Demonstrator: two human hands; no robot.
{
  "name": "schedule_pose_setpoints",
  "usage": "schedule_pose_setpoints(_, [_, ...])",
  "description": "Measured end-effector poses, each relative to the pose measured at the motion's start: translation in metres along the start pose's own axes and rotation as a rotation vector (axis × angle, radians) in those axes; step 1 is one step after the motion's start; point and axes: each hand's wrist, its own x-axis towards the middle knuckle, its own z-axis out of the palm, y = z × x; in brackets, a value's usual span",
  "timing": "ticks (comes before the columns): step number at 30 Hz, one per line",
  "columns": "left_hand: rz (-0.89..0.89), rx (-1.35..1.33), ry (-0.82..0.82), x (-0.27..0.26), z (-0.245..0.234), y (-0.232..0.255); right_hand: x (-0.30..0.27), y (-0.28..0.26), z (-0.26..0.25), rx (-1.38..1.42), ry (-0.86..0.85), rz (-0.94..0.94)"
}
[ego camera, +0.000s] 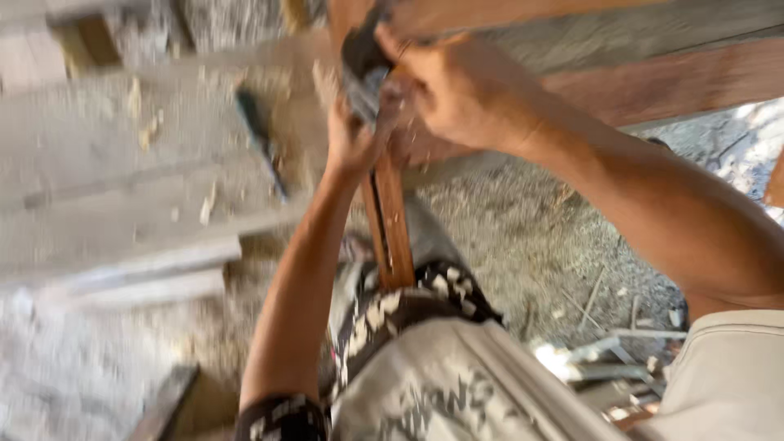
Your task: The person uses a chisel and hammer to carve a groove into a wooden plank. They repeatedly strike the chisel to remove wood shavings and deepen the cut along the plank's length.
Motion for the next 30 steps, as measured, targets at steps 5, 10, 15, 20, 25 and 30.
schedule_pose_setpoints(5, [0.026,-0.041,-0.116,-0.098,0.003,0.032,-0.029,-0.012,-0.002,0.395,0.117,0.219])
schedule_pose_setpoints(10, [0.372,0.319,-0.295,-0.148,0.005,0.064,-0.083,-0.002,0.004,0.746,0.354,0.256])
schedule_pose_setpoints(15, [-0.095,0.032,0.129,-0.063,0.016,0.047,-0.091,-0.009,0.001,0.723,0.358,0.261])
schedule_pose_setpoints(20, [0.064,-0.085,0.189,-0.027,0.009,0.069,-0.099,-0.036,-0.017,0.662,0.367,0.260])
schedule_pose_setpoints(25, [-0.018,-0.074,0.229,-0.045,0.014,0.083,-0.098,-0.043,-0.024,0.687,0.360,0.199])
schedule_pose_setpoints(30, [-0.085,-0.207,0.263,-0.059,0.018,0.054,-0.100,-0.043,-0.019,0.621,0.336,0.206])
